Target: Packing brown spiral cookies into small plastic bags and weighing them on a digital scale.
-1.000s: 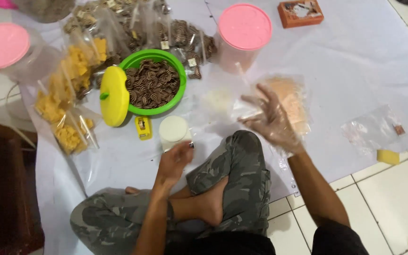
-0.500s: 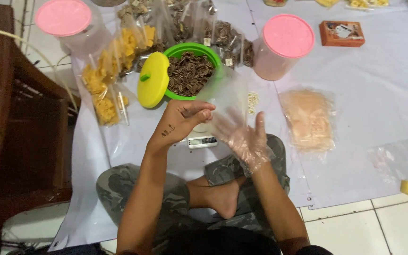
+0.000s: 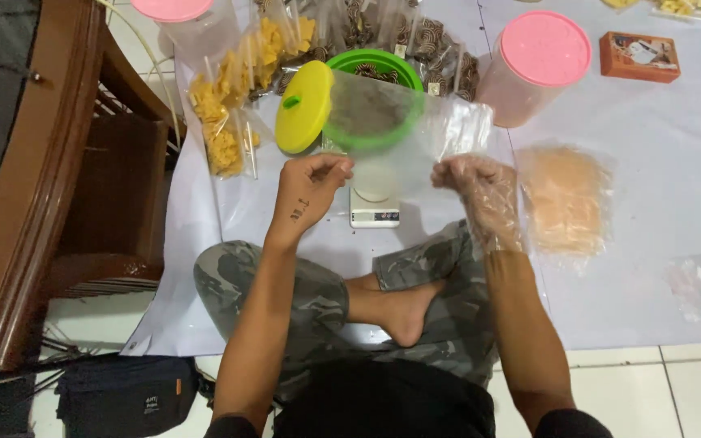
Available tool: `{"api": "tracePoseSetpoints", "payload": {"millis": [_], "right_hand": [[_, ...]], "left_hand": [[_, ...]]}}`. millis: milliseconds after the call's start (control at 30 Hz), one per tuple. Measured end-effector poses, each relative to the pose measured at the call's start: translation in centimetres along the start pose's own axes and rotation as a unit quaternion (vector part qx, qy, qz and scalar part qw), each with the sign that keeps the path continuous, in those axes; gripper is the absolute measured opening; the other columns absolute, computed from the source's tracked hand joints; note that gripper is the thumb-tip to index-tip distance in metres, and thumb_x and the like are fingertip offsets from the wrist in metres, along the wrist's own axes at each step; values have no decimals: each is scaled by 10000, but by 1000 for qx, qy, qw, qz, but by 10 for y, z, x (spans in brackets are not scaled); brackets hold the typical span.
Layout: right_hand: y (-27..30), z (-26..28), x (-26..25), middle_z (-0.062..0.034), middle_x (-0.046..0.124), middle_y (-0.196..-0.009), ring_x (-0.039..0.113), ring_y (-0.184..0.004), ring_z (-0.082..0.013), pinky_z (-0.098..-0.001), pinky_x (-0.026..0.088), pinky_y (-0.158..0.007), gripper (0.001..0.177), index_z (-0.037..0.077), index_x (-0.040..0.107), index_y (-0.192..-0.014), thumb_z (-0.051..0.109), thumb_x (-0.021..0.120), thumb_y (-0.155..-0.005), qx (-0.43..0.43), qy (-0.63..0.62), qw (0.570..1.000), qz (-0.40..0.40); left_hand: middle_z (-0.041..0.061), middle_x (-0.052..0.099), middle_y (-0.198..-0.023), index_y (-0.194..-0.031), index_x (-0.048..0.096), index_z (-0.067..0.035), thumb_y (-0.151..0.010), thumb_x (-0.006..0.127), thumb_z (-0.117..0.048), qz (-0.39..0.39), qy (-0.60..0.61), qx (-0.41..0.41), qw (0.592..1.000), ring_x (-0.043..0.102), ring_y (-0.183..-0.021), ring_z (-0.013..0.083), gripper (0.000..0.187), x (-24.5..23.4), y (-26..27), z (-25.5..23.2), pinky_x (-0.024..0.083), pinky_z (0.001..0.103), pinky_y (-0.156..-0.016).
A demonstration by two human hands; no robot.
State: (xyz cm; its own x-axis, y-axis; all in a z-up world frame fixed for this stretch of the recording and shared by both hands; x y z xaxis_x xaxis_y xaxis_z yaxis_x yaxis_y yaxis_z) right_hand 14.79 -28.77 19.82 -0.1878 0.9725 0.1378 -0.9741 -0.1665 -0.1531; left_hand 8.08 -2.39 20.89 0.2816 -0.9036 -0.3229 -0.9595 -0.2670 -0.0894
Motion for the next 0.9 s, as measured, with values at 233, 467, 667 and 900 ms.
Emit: {"api": "tracePoseSetpoints", "payload": {"millis": [233, 467, 667, 900], "right_hand": [[9, 56, -4, -108, 736, -777, 724, -780, -162, -315, 607, -768, 158, 54, 759, -918, 190, 837, -931, -63, 155, 985, 53], [32, 97, 9, -94, 561, -528, 535, -499, -117, -218, 446, -524, 253, -18, 674, -788, 70, 904, -845, -127, 125, 981, 73], [33, 98, 9, -55, 455, -460, 437, -424, -93, -193, 362, -447, 233, 10, 723, -895, 209, 781, -1002, -113, 165, 979, 26], [28, 108, 11, -3, 516, -682, 369, -590, -81, -233, 406, -580, 266, -4, 754, -1124, 240, 695, -1033, -176, 149, 970, 80]], "left_hand": [[148, 755, -906, -1134, 745, -33, -941, 748, -149, 50, 123, 2, 991, 710, -783, 142, 226, 18, 13, 5, 624, 309, -765], [-8, 628, -754, -1212, 671, -33, -933, 770, -361, 124, 317, 27, 940, 637, -690, 60, 442, 13, 21, -8, 653, 322, -780], [13, 670, -693, -963, 808, -103, -957, 791, -308, 26, 201, 100, 974, 585, -693, 57, 205, 8, 31, -11, 592, 269, -724], [-31, 624, -652, -779, 775, 4, -855, 835, -136, -34, 144, 111, 983, 444, -584, 45, 170, -7, 26, -16, 372, 185, -560]]}}
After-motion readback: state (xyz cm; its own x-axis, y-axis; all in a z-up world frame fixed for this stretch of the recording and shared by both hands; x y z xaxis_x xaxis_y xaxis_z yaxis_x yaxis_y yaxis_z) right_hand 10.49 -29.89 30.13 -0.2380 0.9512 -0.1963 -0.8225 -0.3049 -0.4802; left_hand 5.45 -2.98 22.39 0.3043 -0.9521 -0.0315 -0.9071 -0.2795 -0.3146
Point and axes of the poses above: each hand's wrist, its own y-axis away from the middle knuckle, its own x-axis out of the palm, z = x × y, the point moved 1 cm from there along -y, towards the middle knuckle
